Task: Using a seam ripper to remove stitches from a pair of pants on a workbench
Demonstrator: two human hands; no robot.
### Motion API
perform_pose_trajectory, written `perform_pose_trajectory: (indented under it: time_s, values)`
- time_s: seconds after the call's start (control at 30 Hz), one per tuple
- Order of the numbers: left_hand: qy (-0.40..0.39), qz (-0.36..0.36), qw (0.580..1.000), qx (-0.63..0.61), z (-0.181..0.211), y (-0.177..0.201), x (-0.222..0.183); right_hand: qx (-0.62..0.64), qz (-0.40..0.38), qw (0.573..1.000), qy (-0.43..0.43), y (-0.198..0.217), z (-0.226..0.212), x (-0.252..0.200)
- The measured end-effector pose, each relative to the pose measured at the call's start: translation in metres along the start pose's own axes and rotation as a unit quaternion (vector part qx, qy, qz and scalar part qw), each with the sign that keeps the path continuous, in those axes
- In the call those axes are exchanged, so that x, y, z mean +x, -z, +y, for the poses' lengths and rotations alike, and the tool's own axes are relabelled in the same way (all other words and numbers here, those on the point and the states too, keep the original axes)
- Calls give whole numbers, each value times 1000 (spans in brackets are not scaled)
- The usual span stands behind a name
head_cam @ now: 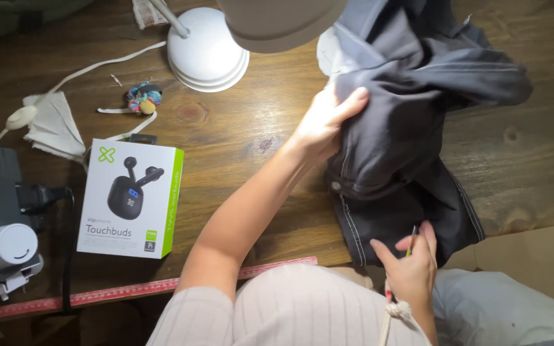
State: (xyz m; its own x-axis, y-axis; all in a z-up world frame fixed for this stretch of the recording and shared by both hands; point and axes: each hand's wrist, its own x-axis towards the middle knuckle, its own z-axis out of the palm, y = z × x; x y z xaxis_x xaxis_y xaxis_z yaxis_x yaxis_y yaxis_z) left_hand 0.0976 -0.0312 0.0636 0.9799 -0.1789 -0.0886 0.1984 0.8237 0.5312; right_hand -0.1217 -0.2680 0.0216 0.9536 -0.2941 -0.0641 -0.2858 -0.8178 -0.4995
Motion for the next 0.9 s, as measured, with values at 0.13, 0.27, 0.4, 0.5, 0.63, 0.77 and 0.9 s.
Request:
perform_pose_trajectory:
  time_s: [0.13, 0.27, 0.4, 0.5, 0.63, 0.77, 0.9]
  values:
    - [-90, 10, 996, -16, 16, 9, -61, -55, -80, 994, -47, 4, 11, 38]
    - [-170, 138, 965, -144, 16, 34, -130, -60, -114, 991, 47, -4, 52, 70]
    - [-272, 217, 926, -147, 7, 22, -191, -88, -36, 969, 228, 14, 85, 132]
    - [-296, 235, 913, -155, -22, -11, -224, -130, 19, 893, 431, 81, 58, 204]
    - [-356, 152, 914, -122, -50, -53, -229, -213, -69, 894, 389, 129, 5, 289]
    - [-409, 268, 871, -57, -66, -39, -182, -380, -88, 812, 435, 118, -77, 267]
    - [-219, 422, 879, 18, -98, 32, -155, -234, -179, 847, 442, 92, -59, 211]
